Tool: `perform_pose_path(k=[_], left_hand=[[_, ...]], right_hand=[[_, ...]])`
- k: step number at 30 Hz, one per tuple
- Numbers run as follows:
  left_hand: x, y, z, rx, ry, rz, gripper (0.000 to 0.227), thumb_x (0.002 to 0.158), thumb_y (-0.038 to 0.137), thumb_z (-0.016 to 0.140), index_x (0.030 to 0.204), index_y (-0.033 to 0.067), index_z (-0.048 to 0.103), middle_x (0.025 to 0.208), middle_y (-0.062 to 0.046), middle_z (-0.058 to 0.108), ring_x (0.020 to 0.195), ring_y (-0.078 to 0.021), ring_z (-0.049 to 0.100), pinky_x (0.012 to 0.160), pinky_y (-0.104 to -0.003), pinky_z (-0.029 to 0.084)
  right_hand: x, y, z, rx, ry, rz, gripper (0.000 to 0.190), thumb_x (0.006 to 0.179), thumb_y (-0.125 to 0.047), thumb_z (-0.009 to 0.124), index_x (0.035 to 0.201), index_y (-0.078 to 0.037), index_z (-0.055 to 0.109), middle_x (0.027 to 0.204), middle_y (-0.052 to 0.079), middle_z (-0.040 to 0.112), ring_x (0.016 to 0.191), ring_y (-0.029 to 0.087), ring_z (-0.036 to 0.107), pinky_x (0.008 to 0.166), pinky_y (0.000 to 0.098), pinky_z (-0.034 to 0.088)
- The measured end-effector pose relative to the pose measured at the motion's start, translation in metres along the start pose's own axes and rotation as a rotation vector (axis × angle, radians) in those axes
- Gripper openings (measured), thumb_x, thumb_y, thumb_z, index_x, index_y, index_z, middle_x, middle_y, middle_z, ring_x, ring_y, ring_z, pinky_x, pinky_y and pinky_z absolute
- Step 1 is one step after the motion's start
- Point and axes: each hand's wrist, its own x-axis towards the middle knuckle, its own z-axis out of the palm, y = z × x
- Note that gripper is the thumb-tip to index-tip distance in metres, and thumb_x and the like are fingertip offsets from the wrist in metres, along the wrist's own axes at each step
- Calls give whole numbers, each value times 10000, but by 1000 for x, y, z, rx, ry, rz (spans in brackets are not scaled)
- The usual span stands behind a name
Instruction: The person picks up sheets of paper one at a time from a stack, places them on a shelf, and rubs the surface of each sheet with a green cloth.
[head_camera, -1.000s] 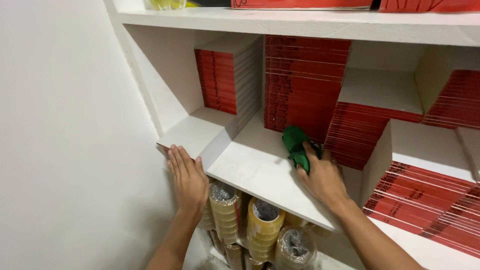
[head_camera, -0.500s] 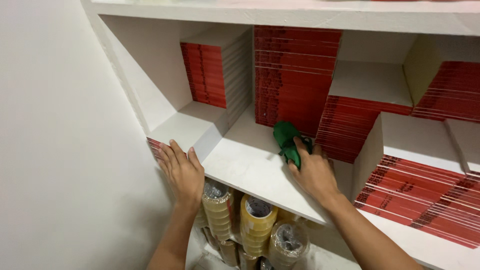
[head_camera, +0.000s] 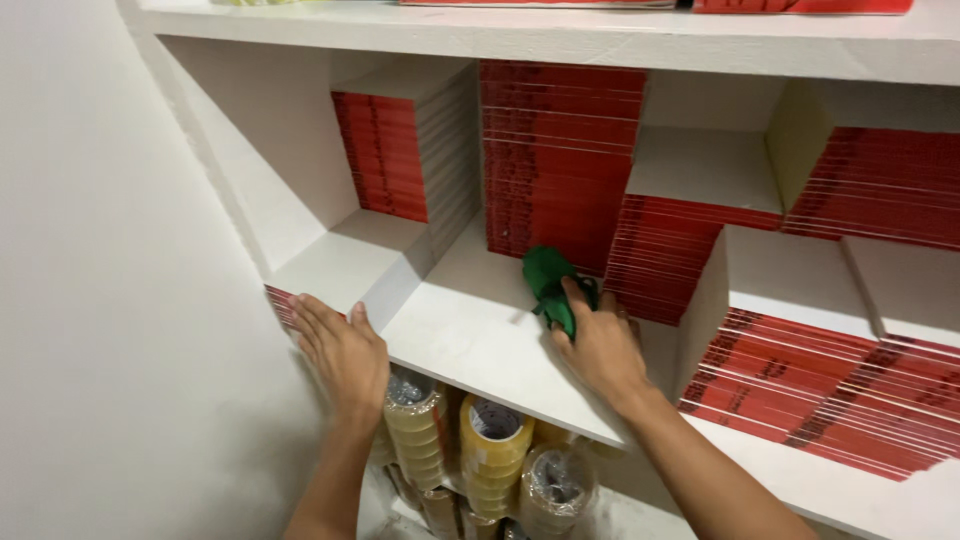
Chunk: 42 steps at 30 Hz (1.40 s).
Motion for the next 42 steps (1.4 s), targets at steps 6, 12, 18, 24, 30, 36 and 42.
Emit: perform_pose_path(k=[6,12,18,24,30,36,42], left_hand=[[0,-15,16,134,167,123,713,1063,212,547,1557,-172,206,1542,-441,326,1433,-562,349,1124,-650,319],[-1,-14,10,215,186,181,678,1075,237,539,1535,-186,276,1504,-448,388,1384,-562,428,1099,-625,370],[-3,-10,-2,316,258,267,664,1060,250,596,1490,-206,375,1420,-445,497,1302,-555,530,1024,-571,461],[-2,-27,1,633,304,452,637,1090,268,558,1436,-252,436,1396,-447,512,1228,-471,624,1004,-414,546],[-3,-18,-11,281,130,461,676,1072,73,671,1395,-480,454,1467,-594,208,1492,-607,191,1282,-534,224],[2,-31,9,195,307,446,691,1167,2,792,1534,-263,270,1494,-523,402,1323,-686,447,1072,-694,436],[-30,-11,11,298,386,509,788,977,151,811,1525,-306,477,1531,-495,321,1340,-685,474,1011,-735,464]], right_hand=[[1,3,8,-18,14,-7,692,958,-432,525,1597,-267,318,1314,285,548,1153,507,621,954,556,508],[-4,2,6,-1,37,-12,690,957,-422,540,1589,-254,320,1288,283,559,1162,491,612,983,569,485],[1,5,16,55,37,10,741,919,-434,590,1590,-249,338,1297,283,566,1189,504,600,1009,612,449],[2,19,52,126,307,-51,838,816,-417,691,1535,-205,317,1303,294,480,1038,520,571,779,638,523],[-25,23,44,2,391,-83,775,795,-429,686,1463,-167,392,1128,213,543,980,452,585,718,618,521],[-51,32,39,-57,401,-214,723,931,-466,631,1496,-91,380,1093,243,565,921,418,582,723,562,490],[-51,40,47,-15,459,-279,790,866,-420,669,1523,-119,351,1127,207,543,960,431,550,741,556,465]])
